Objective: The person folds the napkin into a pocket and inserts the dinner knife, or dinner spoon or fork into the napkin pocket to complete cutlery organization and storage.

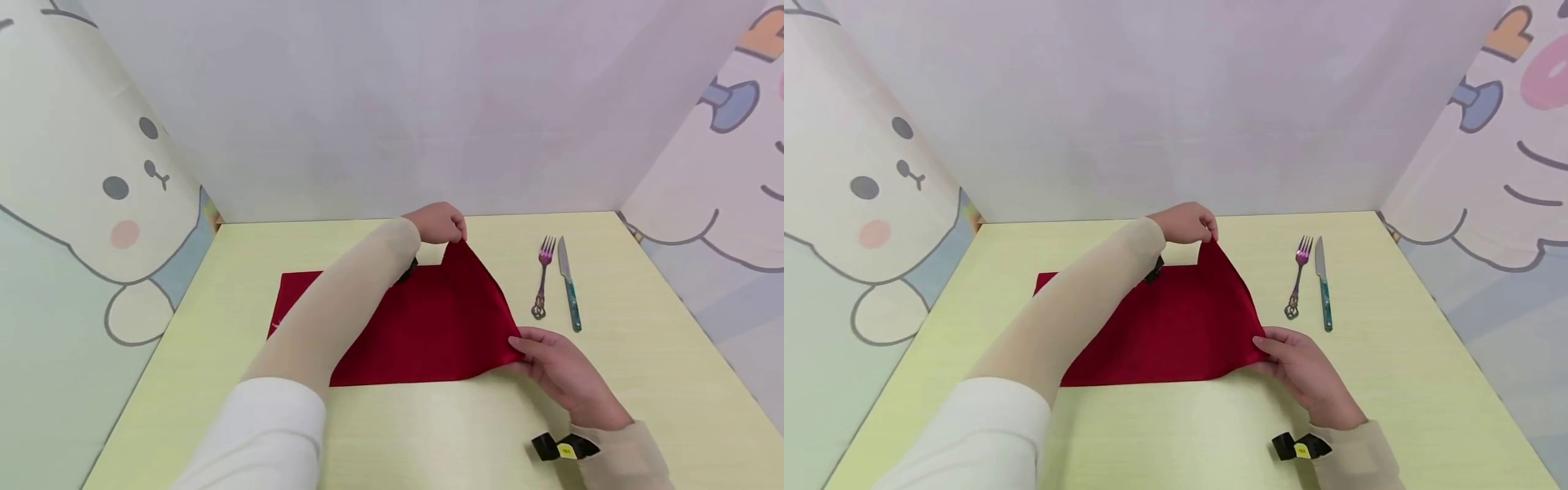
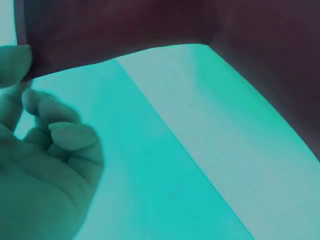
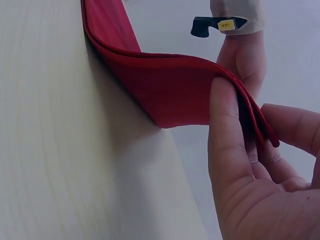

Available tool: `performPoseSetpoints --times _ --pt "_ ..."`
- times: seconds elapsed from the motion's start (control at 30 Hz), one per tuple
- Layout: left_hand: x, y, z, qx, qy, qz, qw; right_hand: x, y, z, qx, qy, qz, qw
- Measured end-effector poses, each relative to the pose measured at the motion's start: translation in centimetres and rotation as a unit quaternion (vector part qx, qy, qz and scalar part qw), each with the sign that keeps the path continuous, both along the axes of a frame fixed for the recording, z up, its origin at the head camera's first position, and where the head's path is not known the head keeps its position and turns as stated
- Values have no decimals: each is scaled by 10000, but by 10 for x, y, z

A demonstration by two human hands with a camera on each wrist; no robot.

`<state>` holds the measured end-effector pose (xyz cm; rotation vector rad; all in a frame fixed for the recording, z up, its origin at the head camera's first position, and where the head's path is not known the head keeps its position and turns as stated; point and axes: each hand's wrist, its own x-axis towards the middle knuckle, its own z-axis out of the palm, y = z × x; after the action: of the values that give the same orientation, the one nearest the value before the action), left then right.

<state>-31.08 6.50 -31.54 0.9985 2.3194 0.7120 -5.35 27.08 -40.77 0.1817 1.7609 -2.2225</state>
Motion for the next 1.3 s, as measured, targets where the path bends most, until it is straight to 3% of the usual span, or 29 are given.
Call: performPoseSetpoints --times 0.1,0.17,0.27,0.37,0.47,0.57,0.7,0.83,1.0,1.2,1.3 --pt "2 -11 2 -59 -372 309 9988 -2 -7 2 179 -10 -93 9998" --pt "4 -17 2 -147 -806 753 9938 -3 -13 3 317 -36 -100 9994" --pt "6 -24 -3 -280 -1231 1526 9802 -6 -23 3 533 -61 -68 9985" --pt "5 -28 -11 -313 -1626 2215 9610 -10 -33 3 756 38 56 9971" --pt "3 -34 -17 -424 -1869 2461 9501 -14 -44 4 965 202 197 9949" --pt "7 -44 -10 -422 -2389 2583 9351 -18 -55 5 1144 321 339 9923" --pt "13 -60 -1 -449 -2782 2575 9243 -22 -70 10 1363 310 445 9892" --pt "11 -76 -2 -708 -2448 2309 9390 -27 -86 17 1746 307 544 9827" --pt "7 -90 0 -712 -2170 2143 9497 -32 -103 26 2172 408 769 9722" --pt "4 -106 1 -167 -2391 2594 9356 -42 -125 29 2178 614 981 9691" --pt "4 -115 -5 -219 -2366 2674 9338 -46 -138 26 2121 513 1028 9705"
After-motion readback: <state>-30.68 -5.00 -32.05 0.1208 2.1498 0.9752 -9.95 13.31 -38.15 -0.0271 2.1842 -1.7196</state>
